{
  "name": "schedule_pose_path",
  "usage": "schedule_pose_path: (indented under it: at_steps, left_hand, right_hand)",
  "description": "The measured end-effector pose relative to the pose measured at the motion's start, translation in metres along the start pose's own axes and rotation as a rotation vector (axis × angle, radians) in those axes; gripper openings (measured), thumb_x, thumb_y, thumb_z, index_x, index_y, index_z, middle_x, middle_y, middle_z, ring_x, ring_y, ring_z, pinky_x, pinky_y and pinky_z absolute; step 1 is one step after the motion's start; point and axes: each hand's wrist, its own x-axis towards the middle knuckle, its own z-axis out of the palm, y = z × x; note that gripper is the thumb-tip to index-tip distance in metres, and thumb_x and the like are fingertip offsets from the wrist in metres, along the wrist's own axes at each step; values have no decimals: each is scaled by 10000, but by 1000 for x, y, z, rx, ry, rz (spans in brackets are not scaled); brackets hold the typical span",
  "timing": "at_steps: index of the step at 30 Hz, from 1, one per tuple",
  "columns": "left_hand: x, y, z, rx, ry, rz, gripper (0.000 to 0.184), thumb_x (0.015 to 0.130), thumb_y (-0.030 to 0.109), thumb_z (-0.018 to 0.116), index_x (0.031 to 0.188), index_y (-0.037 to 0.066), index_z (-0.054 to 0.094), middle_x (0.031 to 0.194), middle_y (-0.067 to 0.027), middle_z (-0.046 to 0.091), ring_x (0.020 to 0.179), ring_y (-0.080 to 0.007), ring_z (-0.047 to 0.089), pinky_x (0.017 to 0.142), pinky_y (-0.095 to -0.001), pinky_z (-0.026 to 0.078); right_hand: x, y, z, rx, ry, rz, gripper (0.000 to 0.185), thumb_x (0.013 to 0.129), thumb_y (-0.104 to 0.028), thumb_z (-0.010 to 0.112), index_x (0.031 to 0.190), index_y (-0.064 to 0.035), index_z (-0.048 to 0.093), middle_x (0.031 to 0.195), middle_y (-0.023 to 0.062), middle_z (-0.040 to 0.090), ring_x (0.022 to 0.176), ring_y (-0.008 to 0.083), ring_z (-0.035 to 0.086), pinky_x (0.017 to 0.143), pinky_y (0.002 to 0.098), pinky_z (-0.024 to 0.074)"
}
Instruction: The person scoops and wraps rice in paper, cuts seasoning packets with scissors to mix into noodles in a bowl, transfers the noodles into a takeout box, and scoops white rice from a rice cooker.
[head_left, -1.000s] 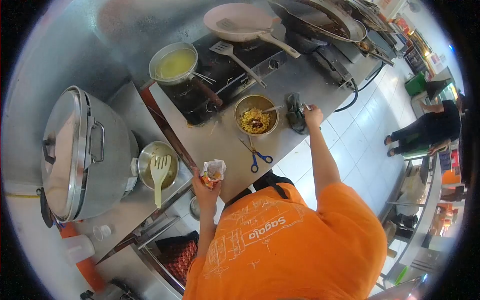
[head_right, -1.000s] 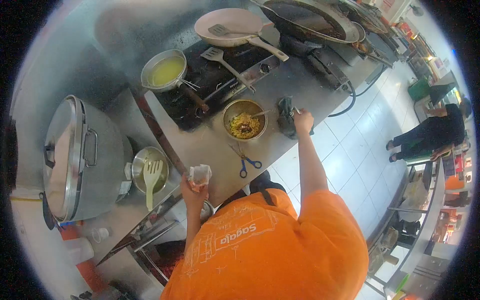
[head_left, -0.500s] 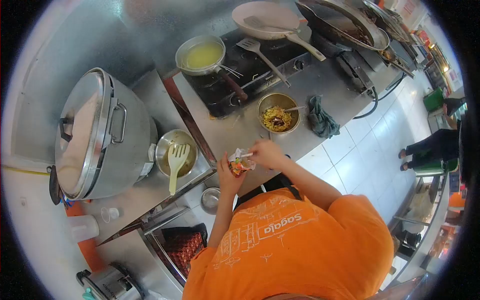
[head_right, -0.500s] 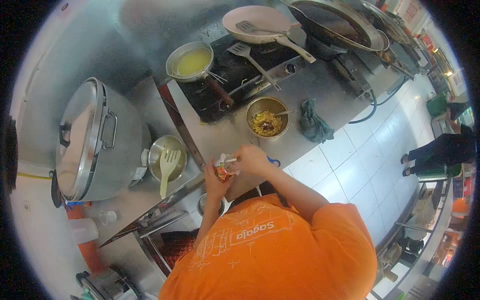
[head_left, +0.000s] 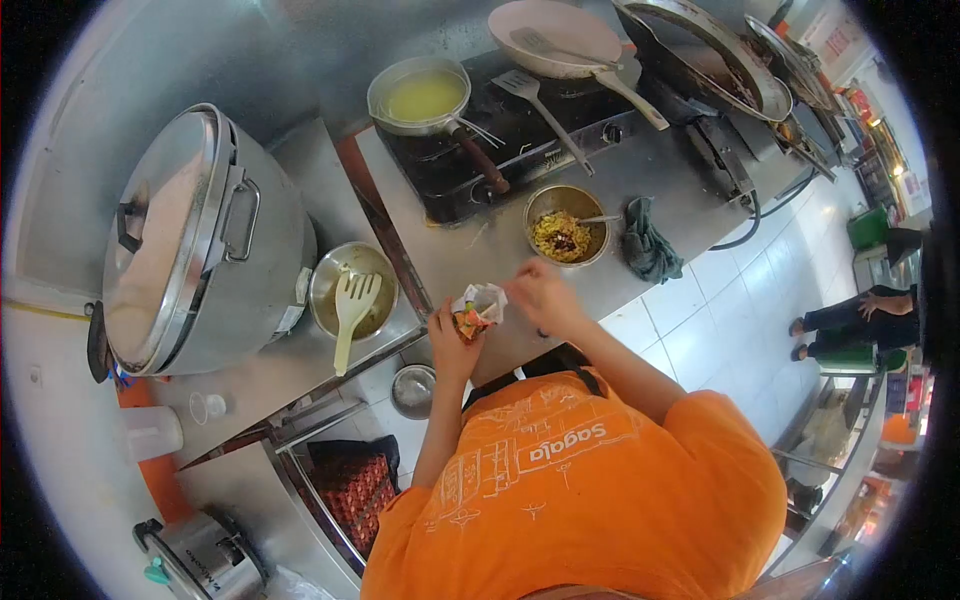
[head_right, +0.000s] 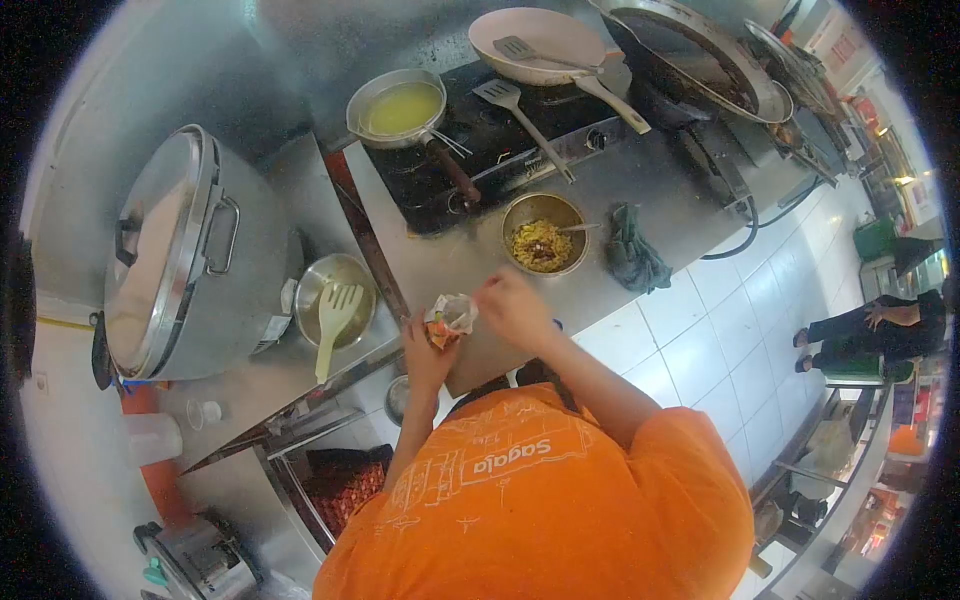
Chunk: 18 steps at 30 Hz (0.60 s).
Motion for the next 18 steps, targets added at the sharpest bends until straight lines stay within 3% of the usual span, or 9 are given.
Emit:
schedule_pose_path:
  at_steps: [3, 5, 7, 9, 11, 14, 17, 18]
  left_hand:
    - [9, -7, 2, -3, -107, -87, 817, 673, 212, 793, 1344, 27, 366, 1226, -246, 449, 1153, -433, 441, 953, -477, 412]
    - [15, -10, 2, 79, -205, -84, 800, 691, 260, 791, 1339, 32, 380, 1245, -244, 448, 1173, -428, 437, 959, -481, 407]
    - [20, 28, -15, 439, -46, 18, 772, 698, 270, 788, 1321, 32, 399, 1231, -225, 464, 1132, -390, 475, 945, -452, 415]
    - [31, 56, -22, 390, 52, 89, 698, 734, 268, 763, 1298, 38, 423, 1201, -199, 499, 1094, -347, 515, 920, -430, 433]
    - [38, 68, -18, -61, 64, 106, 578, 797, 254, 715, 1268, 50, 451, 1154, -166, 553, 1058, -300, 556, 885, -413, 461]
    - [43, 66, 33, -609, -372, -225, 360, 888, 227, 622, 1187, 69, 498, 1053, -101, 607, 920, -215, 615, 786, -364, 506]
    - [58, 69, 93, -1119, -594, -870, 328, 936, 200, 570, 1211, 48, 477, 1011, -81, 623, 901, -213, 630, 800, -335, 511]
    - [61, 69, 109, -1119, -546, -843, 287, 938, 203, 568, 1169, 54, 484, 1002, -81, 622, 904, -211, 630, 790, -332, 515]
  right_hand:
    - [15, 60, -42, -334, 442, 141, 216, 811, -181, 654, 995, -67, 664, 1029, 144, 566, 994, 335, 538, 843, 439, 467]
    - [24, 113, -61, -494, 558, 279, 285, 785, -183, 673, 1036, -51, 644, 1054, 171, 581, 1007, 358, 552, 846, 450, 476]
    - [31, 158, -67, -464, 391, 382, 286, 765, -185, 685, 1008, -39, 654, 1033, 189, 611, 957, 366, 587, 829, 451, 492]
    - [41, 177, -75, -414, 299, 430, 282, 751, -191, 693, 980, -28, 664, 998, 205, 636, 900, 368, 619, 803, 443, 505]
    - [44, 187, -76, -345, 261, 428, 276, 743, -201, 695, 949, -19, 676, 948, 218, 656, 837, 366, 646, 769, 429, 515]
    - [56, 160, -81, -85, 299, 439, 235, 767, -198, 680, 912, -13, 686, 853, 214, 661, 767, 359, 651, 719, 418, 513]
    - [70, 180, -48, 128, 349, 436, 198, 816, -205, 664, 917, -37, 689, 696, 150, 661, 640, 242, 660, 603, 339, 502]
    - [71, 180, -49, 86, 334, 334, 192, 821, -192, 652, 919, -31, 686, 718, 167, 656, 660, 280, 656, 622, 367, 501]
